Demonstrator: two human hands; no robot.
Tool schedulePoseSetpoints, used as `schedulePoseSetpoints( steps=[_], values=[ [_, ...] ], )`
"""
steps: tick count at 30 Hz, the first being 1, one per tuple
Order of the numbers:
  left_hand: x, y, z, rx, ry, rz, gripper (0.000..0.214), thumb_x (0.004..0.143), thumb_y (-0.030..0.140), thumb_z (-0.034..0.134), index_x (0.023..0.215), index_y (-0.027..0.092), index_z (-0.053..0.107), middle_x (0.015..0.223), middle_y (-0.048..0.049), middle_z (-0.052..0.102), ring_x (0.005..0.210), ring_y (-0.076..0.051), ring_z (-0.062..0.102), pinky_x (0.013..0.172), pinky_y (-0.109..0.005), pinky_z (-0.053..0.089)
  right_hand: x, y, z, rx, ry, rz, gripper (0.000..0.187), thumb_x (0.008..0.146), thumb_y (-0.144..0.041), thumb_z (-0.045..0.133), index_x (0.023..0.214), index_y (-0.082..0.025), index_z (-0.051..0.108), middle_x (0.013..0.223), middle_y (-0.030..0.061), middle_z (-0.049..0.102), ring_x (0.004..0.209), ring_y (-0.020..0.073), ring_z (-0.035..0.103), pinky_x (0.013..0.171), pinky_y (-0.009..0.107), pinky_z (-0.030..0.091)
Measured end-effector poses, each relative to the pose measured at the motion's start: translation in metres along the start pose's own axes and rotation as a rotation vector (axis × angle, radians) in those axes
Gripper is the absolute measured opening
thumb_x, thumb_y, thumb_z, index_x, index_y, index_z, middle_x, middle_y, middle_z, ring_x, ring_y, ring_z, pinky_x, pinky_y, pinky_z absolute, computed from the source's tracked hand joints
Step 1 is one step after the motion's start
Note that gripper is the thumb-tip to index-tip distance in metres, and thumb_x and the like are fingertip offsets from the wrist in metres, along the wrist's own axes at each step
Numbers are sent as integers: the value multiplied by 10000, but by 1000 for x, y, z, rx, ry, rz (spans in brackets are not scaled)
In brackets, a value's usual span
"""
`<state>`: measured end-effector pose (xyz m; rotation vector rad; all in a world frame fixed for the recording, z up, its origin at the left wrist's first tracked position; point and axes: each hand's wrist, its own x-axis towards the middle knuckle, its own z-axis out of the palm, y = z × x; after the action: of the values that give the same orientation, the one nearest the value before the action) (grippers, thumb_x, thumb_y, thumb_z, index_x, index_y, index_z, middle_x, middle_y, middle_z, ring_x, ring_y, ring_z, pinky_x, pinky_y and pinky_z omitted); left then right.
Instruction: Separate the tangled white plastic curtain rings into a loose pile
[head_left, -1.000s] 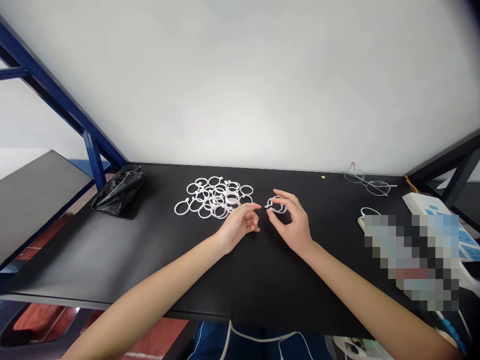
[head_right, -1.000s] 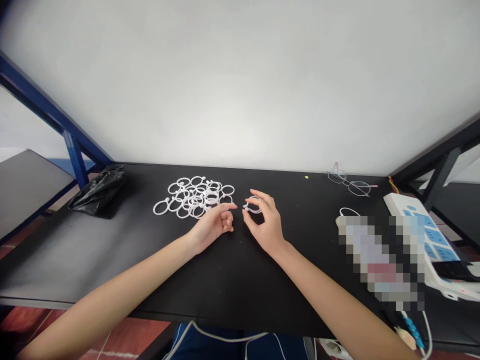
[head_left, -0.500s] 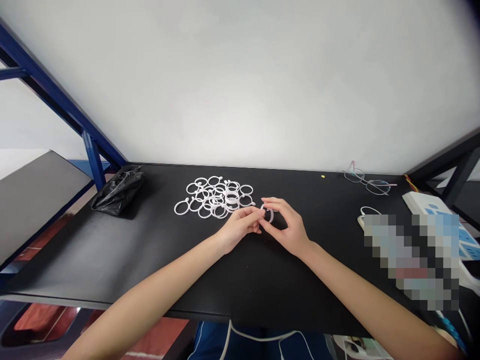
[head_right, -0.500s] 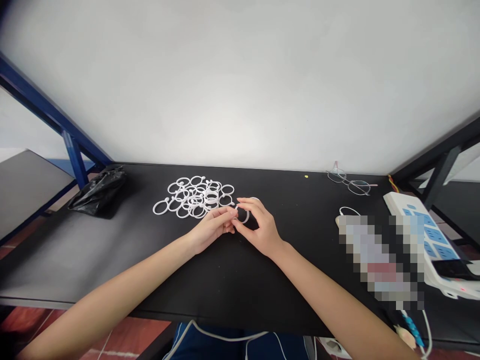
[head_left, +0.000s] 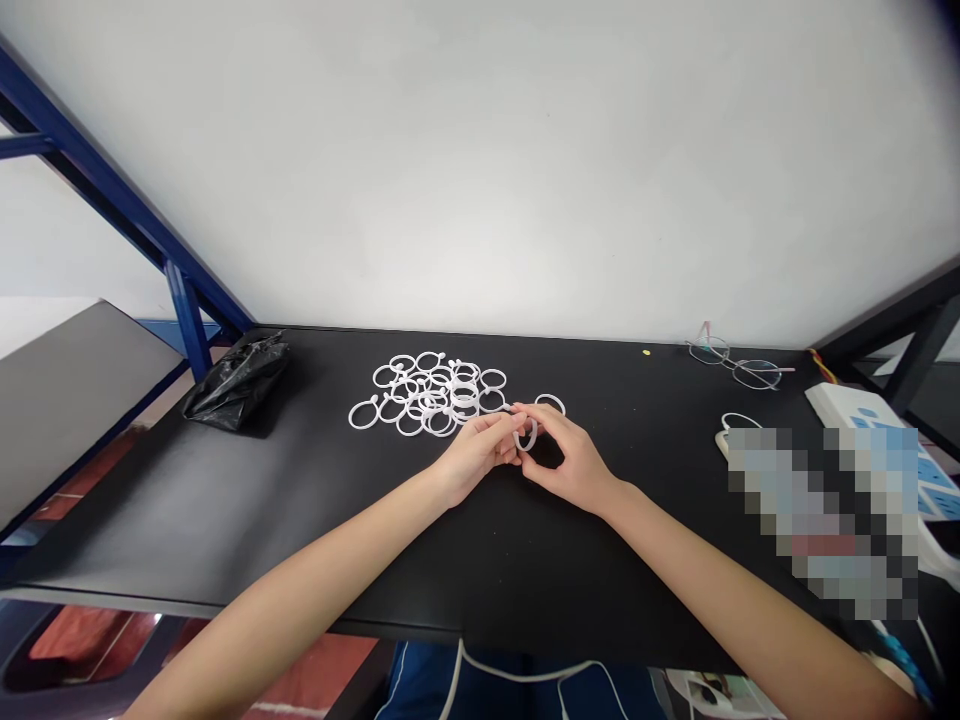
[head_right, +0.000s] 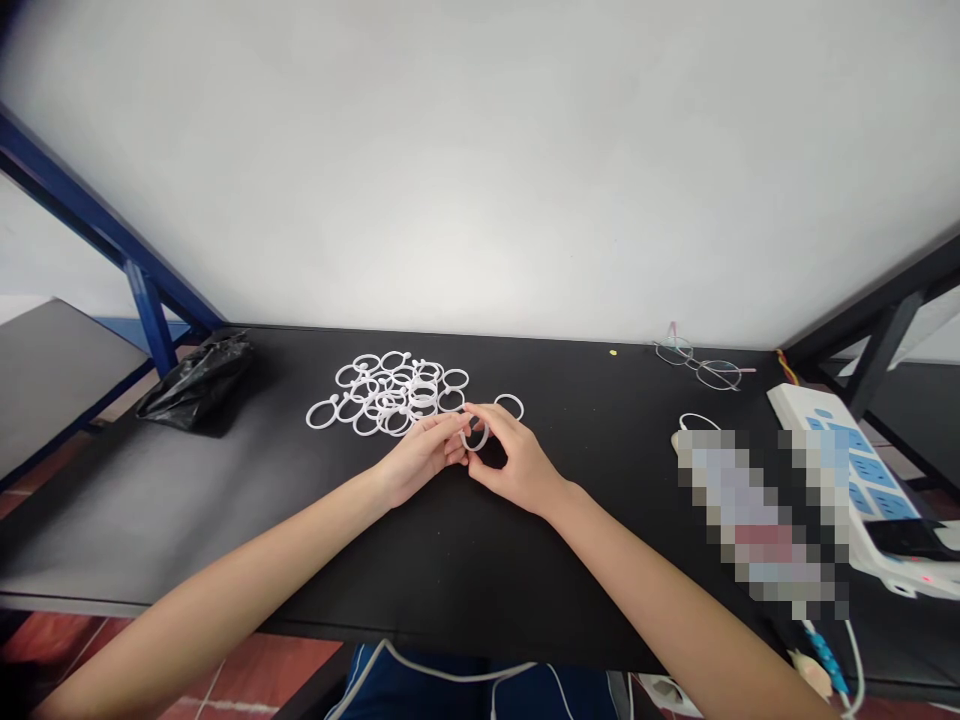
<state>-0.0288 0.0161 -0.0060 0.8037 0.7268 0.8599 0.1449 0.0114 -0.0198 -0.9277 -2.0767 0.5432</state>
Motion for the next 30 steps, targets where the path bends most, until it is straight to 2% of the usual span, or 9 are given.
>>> schedulePoseSetpoints(
  steps=[7,14,18,22,26,30],
  values=[
    [1,0,-1,-13,42,-4,294,814,415,678,713,140,650,520,57,361,541,-83,390,644,-251,425,0,0,0,-2,52,35,407,887,-263,575,1293,-276,545,1116,65,666,833,198,665,755,382,609],
    [1,-1,-2,-6,38,-2,272,822,392,664,721,139,661,522,54,384,525,-78,379,640,-248,435,-1,0,-1,8,42,32,412,898,-268,584,1308,-268,545,1222,70,657,944,217,682,854,405,595],
    [1,-1,-2,-12,39,0,268,818,361,665,672,138,639,529,48,402,520,-76,380,645,-253,437,-1,0,-1,-10,22,52,426,905,-285,569,1330,-279,534,1236,61,655,966,223,685,868,409,591],
    [1,-1,-1,3,40,1,342,818,413,666,620,143,596,558,39,408,551,-80,390,650,-247,434,0,-1,-2,-11,22,57,415,907,-284,558,1322,-274,545,1220,61,666,941,222,691,838,398,603],
    [1,-2,-1,36,30,21,481,832,483,635,515,155,484,578,21,403,599,-95,415,661,-247,431,0,-2,-2,11,15,65,406,913,-277,555,1319,-280,544,1236,53,660,965,223,691,858,399,600],
    [1,-2,-1,50,13,32,493,841,486,625,513,158,458,583,24,392,598,-92,404,661,-245,426,0,-2,-2,29,13,48,410,913,-256,561,1322,-269,538,1248,59,652,998,221,686,890,400,588]
  ],
)
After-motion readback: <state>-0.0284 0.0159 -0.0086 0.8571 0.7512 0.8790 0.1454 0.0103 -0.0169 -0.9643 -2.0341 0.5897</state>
